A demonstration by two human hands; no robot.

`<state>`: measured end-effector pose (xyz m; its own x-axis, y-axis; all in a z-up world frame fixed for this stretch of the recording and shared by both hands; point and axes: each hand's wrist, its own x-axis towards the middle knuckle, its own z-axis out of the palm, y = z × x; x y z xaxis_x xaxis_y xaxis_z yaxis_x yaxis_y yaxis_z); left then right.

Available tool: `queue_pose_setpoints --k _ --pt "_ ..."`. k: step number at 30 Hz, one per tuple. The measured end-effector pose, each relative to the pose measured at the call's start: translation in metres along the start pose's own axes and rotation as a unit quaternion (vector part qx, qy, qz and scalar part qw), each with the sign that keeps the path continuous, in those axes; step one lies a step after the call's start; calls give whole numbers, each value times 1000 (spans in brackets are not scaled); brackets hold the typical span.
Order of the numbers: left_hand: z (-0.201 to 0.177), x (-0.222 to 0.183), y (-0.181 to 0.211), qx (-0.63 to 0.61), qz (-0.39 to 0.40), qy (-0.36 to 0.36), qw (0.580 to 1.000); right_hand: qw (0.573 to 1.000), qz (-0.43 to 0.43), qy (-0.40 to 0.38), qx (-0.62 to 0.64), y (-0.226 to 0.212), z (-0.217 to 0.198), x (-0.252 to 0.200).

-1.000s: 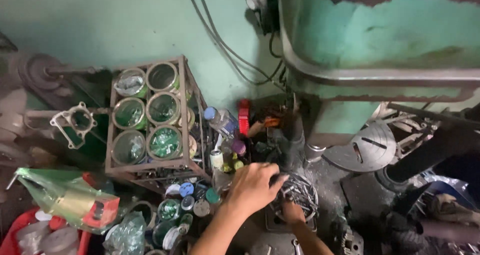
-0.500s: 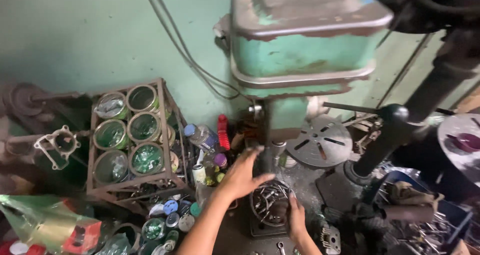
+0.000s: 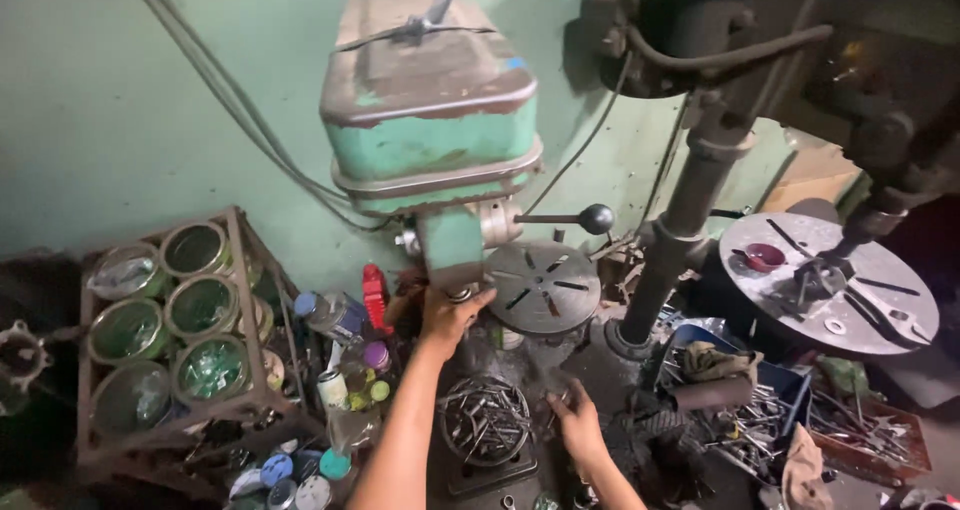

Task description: The recorder is using a drill press and hand tools to repair or modify an engine cylinder head component in a workshop.

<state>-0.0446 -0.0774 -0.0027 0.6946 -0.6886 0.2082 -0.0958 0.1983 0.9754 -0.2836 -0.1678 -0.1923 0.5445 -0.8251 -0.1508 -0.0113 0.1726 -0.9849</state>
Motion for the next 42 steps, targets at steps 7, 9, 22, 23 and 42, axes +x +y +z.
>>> queue_pose_setpoints --k 7,9,22,23,42 --pt "47 -6 -11 233 155 323 904 987 -145 32 -64 -45 17 -20" --pt "59 -20 15 147 148 331 920 989 -104 34 -103 -60 30 -26" --pt "-63 -57 18 267 150 101 946 979 -203 2 0 -154 117 -40" --pt "-64 -65 37 326 75 52 941 975 -221 30 3 -154 124 -40" --pt "-62 -68 4 295 120 -146 937 920 -267 149 -246 -166 160 -23"
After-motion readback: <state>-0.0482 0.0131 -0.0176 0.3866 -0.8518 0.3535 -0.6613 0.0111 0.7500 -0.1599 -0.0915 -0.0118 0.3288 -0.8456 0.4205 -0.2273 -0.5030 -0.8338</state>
